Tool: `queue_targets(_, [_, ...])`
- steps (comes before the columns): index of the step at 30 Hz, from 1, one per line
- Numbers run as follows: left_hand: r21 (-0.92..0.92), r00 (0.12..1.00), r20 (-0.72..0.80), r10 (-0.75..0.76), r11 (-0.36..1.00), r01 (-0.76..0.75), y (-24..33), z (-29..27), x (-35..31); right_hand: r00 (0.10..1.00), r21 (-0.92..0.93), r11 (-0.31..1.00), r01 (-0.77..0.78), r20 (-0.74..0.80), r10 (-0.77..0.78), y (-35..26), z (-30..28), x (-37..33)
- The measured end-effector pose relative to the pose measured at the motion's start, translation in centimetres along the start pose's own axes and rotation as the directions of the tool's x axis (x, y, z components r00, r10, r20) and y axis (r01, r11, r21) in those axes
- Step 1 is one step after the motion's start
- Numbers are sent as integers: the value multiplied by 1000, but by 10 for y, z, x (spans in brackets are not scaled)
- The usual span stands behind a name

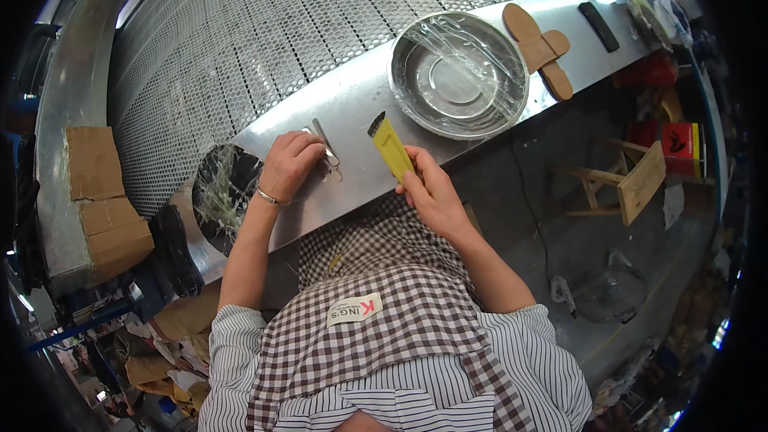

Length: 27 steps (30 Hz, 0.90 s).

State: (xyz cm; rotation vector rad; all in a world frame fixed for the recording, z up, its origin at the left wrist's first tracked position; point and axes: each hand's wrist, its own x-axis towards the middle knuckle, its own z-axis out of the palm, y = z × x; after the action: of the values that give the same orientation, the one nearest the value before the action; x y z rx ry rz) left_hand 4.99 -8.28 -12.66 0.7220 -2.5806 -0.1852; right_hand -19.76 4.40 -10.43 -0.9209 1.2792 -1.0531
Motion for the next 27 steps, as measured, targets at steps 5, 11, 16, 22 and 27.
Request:
queue_targets(5, [66, 973, -148, -178, 980, 189, 15, -12, -10, 995, 110, 992, -53, 94, 43, -1, 5, 2])
queue_targets(11, [98, 857, -276, -436, 874, 477, 40, -42, -68, 996, 103, 993, -65, 64, 58, 1, 22, 2])
queue_targets(16, [27, 605, -351, -715, 638, 769, 60, -56, -125, 933, -149, 988, 49, 361, 8, 5, 62, 26])
queue_targets(22, [192, 567, -245, -786, 534, 823, 64, -44, -167, 884, -204, 940, 274, 438, -162, 20, 152, 69])
queue_targets(27, [178, 591, -241, -769, 564, 806, 66, -41, -174, 882, -386, 860, 335, 449, -142, 26, 197, 90])
